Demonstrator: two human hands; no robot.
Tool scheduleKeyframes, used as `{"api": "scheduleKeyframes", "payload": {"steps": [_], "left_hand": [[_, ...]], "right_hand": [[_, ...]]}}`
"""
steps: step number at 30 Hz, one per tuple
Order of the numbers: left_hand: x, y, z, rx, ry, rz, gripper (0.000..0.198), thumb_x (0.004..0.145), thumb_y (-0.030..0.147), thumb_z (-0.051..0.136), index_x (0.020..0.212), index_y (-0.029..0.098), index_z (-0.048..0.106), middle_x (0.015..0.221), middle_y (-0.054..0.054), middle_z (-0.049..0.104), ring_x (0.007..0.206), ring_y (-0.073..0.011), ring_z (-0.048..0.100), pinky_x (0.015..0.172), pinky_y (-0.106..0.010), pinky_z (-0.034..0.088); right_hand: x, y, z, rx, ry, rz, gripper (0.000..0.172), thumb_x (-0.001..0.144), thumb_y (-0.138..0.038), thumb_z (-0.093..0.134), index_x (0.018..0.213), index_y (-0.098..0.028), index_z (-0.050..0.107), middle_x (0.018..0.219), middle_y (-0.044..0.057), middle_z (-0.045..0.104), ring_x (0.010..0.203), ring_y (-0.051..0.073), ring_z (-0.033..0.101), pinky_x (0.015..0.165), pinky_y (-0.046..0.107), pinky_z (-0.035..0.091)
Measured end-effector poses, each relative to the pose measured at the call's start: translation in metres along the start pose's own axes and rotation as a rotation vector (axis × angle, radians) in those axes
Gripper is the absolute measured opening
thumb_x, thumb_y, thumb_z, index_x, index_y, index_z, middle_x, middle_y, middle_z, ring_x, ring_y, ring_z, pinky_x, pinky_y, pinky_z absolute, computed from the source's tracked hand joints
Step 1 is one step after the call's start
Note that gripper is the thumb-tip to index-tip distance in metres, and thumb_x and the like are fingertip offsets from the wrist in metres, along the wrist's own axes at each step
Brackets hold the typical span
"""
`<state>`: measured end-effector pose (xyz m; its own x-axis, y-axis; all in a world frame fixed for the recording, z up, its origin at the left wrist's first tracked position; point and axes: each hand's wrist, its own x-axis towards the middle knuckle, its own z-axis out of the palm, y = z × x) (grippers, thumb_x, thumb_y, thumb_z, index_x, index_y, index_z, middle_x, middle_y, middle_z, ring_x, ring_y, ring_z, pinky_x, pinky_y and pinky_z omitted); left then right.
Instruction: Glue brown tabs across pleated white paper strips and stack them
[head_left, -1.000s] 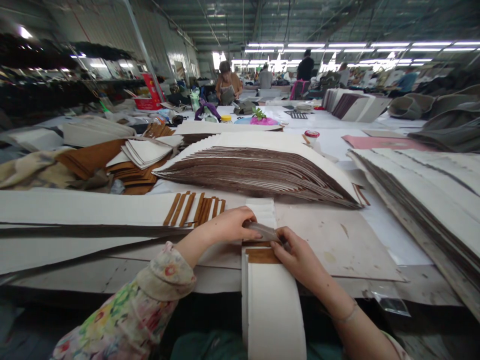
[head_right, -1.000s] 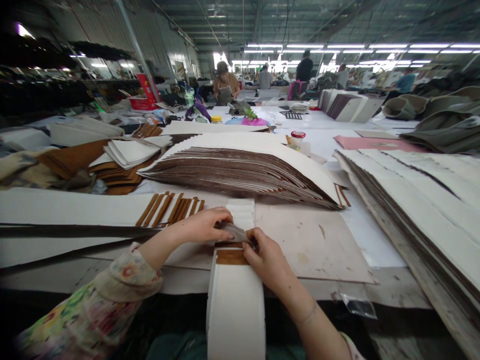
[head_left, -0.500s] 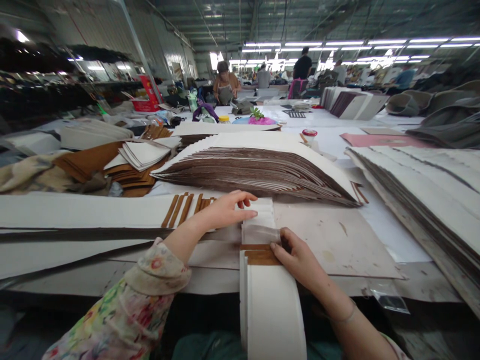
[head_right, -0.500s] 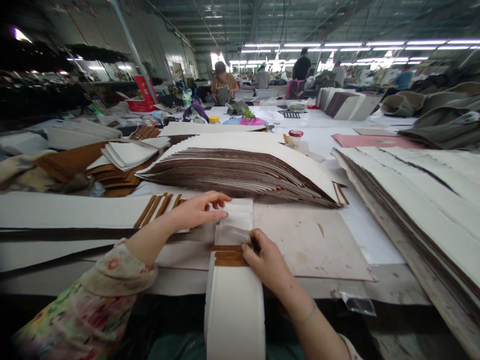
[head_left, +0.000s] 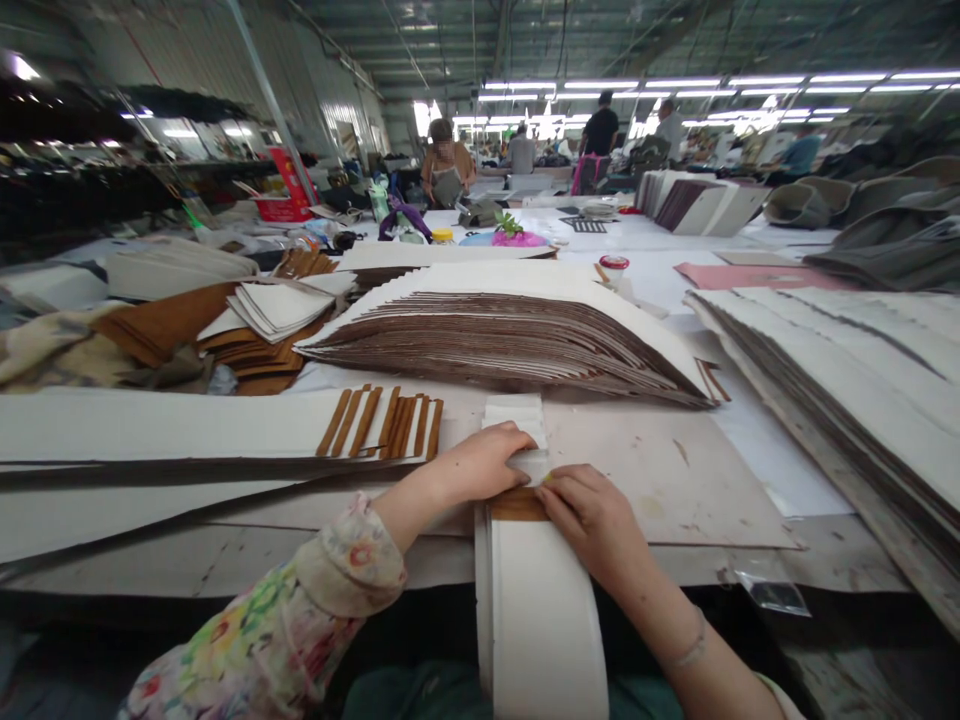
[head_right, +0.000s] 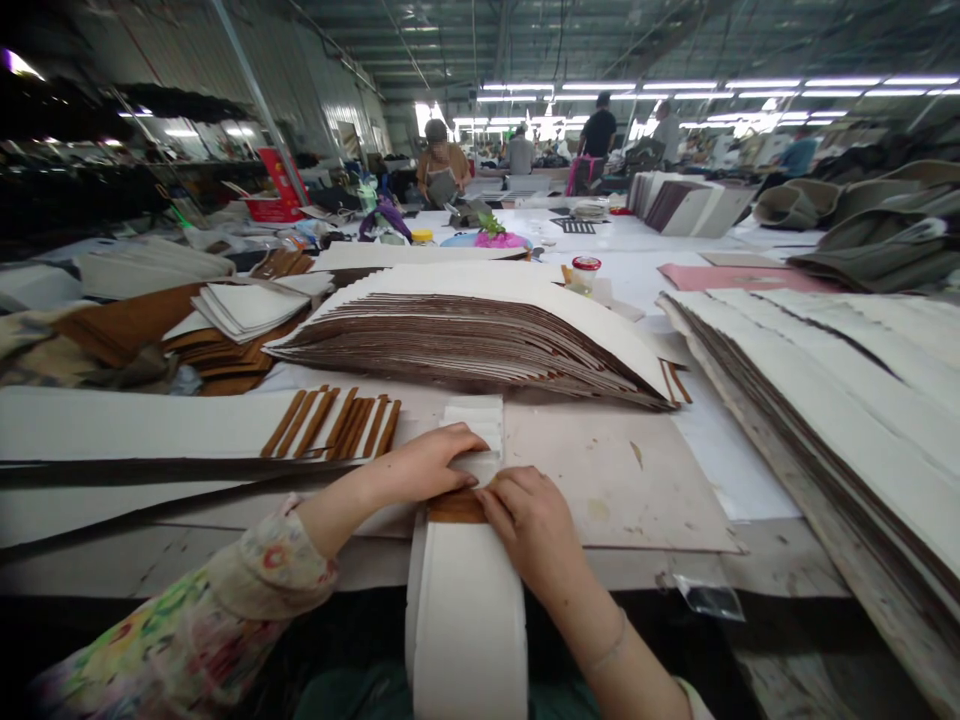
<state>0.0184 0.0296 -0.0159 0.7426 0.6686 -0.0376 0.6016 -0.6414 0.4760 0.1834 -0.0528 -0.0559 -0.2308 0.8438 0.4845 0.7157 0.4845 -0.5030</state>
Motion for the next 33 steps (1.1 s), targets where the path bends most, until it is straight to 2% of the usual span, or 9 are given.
{"api": "scheduleKeyframes", "payload": {"steps": [3,9,14,22,28,31,33], "left_hand": [[0.001,0.003,0.002,0.003,0.046,0.000,0.028,0.074,0.018,0.057,0.102,0.015,0.058,0.099,-0.006,0.057,0.095,-0.0192,0.053,0.087,-0.029,0.041],[0.000,0.012,0.007,0.053,0.091,0.066,0.020,0.080,0.013,0.049,0.096,0.016,0.060,0.094,-0.005,0.057,0.092,-0.0174,0.052,0.084,-0.027,0.040],[-0.004,0.014,0.010,0.126,0.093,0.097,0.022,0.082,0.010,0.042,0.093,0.016,0.060,0.087,-0.003,0.057,0.086,-0.0164,0.051,0.080,-0.026,0.041],[-0.006,0.012,0.013,0.187,0.080,0.130,0.026,0.082,0.007,0.040,0.098,0.017,0.059,0.090,-0.004,0.056,0.088,-0.0168,0.049,0.081,-0.028,0.040],[-0.009,0.019,0.011,0.336,0.038,0.153,0.017,0.084,0.013,0.043,0.090,0.016,0.059,0.085,-0.004,0.054,0.084,-0.0186,0.048,0.075,-0.029,0.041],[-0.012,0.022,0.008,0.399,0.016,0.155,0.017,0.084,0.014,0.043,0.090,0.017,0.058,0.085,-0.004,0.053,0.081,-0.0187,0.047,0.071,-0.029,0.041],[-0.013,0.021,0.007,0.407,0.020,0.156,0.019,0.084,0.014,0.043,0.096,0.018,0.057,0.086,-0.004,0.053,0.081,-0.0187,0.047,0.071,-0.029,0.040]], "right_hand": [[0.002,-0.004,-0.003,-0.082,-0.069,-0.015,0.023,0.087,-0.023,0.042,0.072,-0.017,0.058,0.075,0.005,0.059,0.075,0.016,0.053,0.070,0.030,0.042],[0.003,-0.007,-0.003,-0.171,-0.097,-0.003,0.023,0.087,-0.023,0.043,0.073,-0.016,0.060,0.072,0.005,0.059,0.074,0.015,0.054,0.070,0.028,0.041],[0.003,-0.006,-0.002,-0.174,-0.070,-0.017,0.024,0.087,-0.024,0.043,0.071,-0.016,0.059,0.070,0.005,0.059,0.071,0.015,0.054,0.068,0.027,0.040],[0.004,-0.008,-0.001,-0.170,-0.084,0.016,0.024,0.087,-0.024,0.043,0.072,-0.016,0.060,0.072,0.005,0.058,0.073,0.016,0.053,0.069,0.028,0.040],[0.003,-0.007,-0.002,-0.145,-0.108,0.047,0.021,0.086,-0.023,0.044,0.072,-0.017,0.058,0.073,0.004,0.057,0.073,0.016,0.053,0.069,0.029,0.041],[0.005,-0.005,-0.001,-0.097,-0.061,0.105,0.007,0.082,-0.023,0.049,0.080,-0.018,0.054,0.077,0.004,0.056,0.075,0.017,0.052,0.069,0.031,0.042],[0.007,-0.003,0.000,-0.046,-0.002,0.121,0.014,0.079,-0.022,0.052,0.092,-0.017,0.050,0.086,0.006,0.056,0.083,0.018,0.053,0.074,0.033,0.044]]}}
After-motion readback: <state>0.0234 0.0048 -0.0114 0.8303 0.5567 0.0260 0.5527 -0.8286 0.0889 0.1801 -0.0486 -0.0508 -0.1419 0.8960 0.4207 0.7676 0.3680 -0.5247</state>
